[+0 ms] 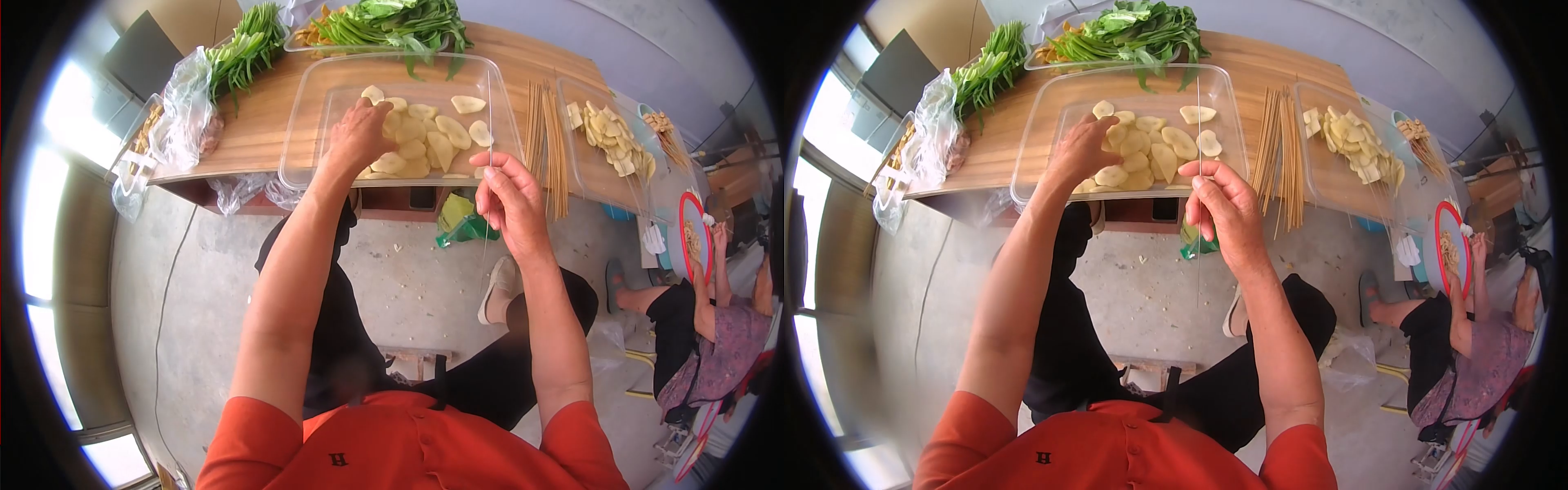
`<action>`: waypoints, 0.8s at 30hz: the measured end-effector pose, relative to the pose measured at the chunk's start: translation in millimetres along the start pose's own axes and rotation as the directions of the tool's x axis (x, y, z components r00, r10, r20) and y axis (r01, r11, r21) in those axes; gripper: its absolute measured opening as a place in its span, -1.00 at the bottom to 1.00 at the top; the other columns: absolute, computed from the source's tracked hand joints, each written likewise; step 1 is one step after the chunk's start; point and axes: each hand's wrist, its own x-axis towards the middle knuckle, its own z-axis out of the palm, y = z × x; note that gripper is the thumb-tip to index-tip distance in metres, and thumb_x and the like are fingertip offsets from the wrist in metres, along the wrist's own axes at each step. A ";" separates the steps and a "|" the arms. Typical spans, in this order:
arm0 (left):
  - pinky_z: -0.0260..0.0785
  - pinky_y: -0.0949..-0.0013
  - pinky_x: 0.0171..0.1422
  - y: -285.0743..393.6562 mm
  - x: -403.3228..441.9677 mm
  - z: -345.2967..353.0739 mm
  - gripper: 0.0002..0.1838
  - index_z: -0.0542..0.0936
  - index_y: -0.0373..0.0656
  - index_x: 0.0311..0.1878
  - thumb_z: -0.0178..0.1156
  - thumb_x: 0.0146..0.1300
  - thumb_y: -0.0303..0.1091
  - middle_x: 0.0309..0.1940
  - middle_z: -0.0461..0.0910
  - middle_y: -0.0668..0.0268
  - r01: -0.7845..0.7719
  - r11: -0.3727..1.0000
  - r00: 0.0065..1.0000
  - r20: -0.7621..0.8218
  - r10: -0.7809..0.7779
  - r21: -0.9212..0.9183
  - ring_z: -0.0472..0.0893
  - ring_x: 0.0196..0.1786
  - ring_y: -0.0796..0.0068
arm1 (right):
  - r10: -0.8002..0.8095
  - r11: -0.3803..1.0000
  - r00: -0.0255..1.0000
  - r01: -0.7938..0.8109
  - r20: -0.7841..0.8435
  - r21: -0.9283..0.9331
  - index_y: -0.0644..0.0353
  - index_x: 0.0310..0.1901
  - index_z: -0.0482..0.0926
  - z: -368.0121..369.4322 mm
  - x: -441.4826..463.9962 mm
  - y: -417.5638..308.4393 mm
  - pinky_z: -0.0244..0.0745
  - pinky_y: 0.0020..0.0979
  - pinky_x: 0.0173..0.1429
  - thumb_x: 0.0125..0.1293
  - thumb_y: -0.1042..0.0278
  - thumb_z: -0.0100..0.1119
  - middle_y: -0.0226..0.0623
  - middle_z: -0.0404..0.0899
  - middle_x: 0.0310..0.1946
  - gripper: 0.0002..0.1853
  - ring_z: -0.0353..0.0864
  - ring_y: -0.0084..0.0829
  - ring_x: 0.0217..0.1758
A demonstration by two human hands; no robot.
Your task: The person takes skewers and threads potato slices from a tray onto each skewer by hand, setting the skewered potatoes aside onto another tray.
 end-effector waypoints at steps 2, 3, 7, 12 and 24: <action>0.41 0.13 0.13 3.1 1.0 -4.4 -0.35 0.52 0.01 0.22 0.42 -0.04 -0.27 0.08 0.49 0.20 -0.029 0.999 0.998 0.049 0.027 0.038 0.54 0.12 0.11 | 0.001 1.000 1.000 -0.001 -0.010 0.006 0.22 -0.02 0.53 0.1 0.8 0.5 0.15 -0.68 -0.62 0.45 0.31 -0.01 -0.42 0.47 -0.61 -0.78 0.23 -0.74 -0.70; 0.41 0.13 0.13 1.5 2.6 -3.2 -0.35 0.52 0.01 0.22 0.42 -0.04 -0.27 0.08 0.49 0.20 -0.027 0.999 0.998 0.049 0.026 0.037 0.54 0.12 0.11 | 0.002 1.000 1.000 -0.002 -0.010 0.005 0.22 -0.02 0.53 -0.1 1.3 1.0 0.15 -0.68 -0.62 0.45 0.31 -0.01 -0.42 0.47 -0.61 -0.78 0.23 -0.74 -0.70; 0.41 0.11 0.10 -4.6 8.1 -0.1 -0.40 0.53 -0.01 0.18 0.40 -0.02 -0.34 -0.01 0.52 0.19 -0.060 0.995 0.998 0.018 0.059 0.077 0.54 0.09 0.11 | 0.016 1.000 1.000 -0.016 0.009 -0.009 0.21 -0.02 0.53 2.1 2.8 0.5 0.13 -0.68 -0.62 0.46 0.31 -0.02 -0.42 0.47 -0.61 -0.78 0.22 -0.74 -0.70; 0.42 0.09 0.05 -10.6 11.8 5.5 -0.49 0.54 -0.04 0.13 0.33 0.03 -0.42 -0.12 0.59 0.21 -0.167 0.982 0.978 -0.115 0.177 0.090 0.57 0.03 0.09 | 0.018 1.000 1.000 -0.018 0.023 -0.023 0.21 -0.01 0.53 4.1 3.9 3.6 0.12 -0.68 -0.61 0.46 0.31 -0.03 -0.41 0.47 -0.61 -0.78 0.21 -0.75 -0.70; 0.52 0.51 -0.33 -5.1 5.7 -25.2 -0.78 0.58 -0.21 0.01 0.20 0.33 -0.42 -0.29 0.63 0.40 0.188 -0.001 0.975 0.187 -0.117 -0.982 0.60 -0.32 0.64 | 0.109 0.991 0.986 -0.097 0.125 -0.096 0.23 0.02 0.53 18.8 -1.9 9.7 0.12 -0.69 -0.61 0.49 0.27 -0.05 -0.50 0.42 -0.66 -0.74 0.23 -0.78 -0.69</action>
